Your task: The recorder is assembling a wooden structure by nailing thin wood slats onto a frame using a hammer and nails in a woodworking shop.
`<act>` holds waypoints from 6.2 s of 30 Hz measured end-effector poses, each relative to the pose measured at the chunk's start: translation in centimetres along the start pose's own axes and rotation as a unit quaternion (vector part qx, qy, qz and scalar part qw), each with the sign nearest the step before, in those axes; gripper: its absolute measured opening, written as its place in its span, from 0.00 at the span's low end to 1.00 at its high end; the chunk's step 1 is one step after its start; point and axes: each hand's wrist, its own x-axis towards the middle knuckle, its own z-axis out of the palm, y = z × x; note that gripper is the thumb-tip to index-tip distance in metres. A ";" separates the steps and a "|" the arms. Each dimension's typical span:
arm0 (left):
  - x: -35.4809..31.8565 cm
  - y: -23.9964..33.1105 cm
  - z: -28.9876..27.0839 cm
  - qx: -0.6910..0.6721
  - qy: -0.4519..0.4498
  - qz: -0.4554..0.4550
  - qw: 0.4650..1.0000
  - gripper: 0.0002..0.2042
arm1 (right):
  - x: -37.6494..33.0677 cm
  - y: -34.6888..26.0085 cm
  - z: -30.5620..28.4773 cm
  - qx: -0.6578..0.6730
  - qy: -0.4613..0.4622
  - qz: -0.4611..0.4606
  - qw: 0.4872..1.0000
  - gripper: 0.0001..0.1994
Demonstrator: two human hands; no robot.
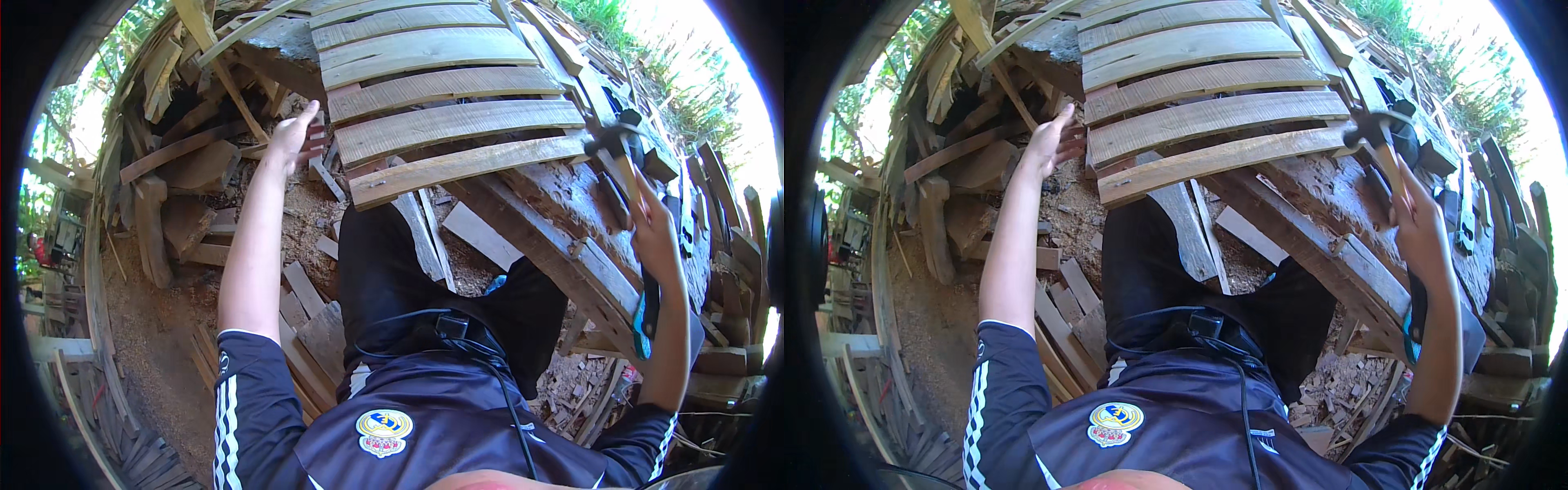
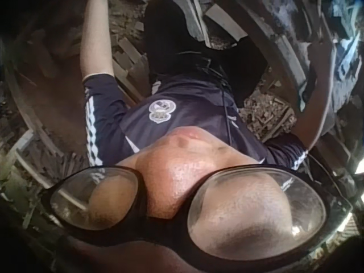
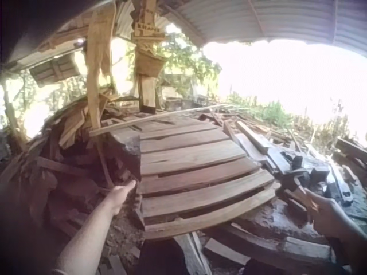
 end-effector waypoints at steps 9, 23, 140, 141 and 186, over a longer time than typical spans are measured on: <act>1.5 -1.4 2.0 -0.139 -0.058 -0.046 0.987 0.24 | -6.6 4.5 -0.3 0.017 0.062 0.078 0.995 0.26; 1.6 -3.1 4.3 -0.203 -0.113 0.049 0.971 0.32 | -9.1 10.3 -2.7 -0.117 0.182 0.077 0.973 0.28; 0.2 6.5 18.2 0.609 0.057 0.244 0.753 0.62 | -5.8 6.9 12.6 -0.180 0.216 -0.228 0.932 0.08; 0.4 6.2 18.1 0.609 0.049 0.248 0.751 0.62 | -5.9 6.8 12.7 -0.187 0.221 -0.225 0.930 0.08; -17.0 -8.3 15.8 -0.270 -0.050 -0.016 0.961 0.31 | -3.0 3.0 14.2 -0.345 0.274 -0.052 0.896 0.08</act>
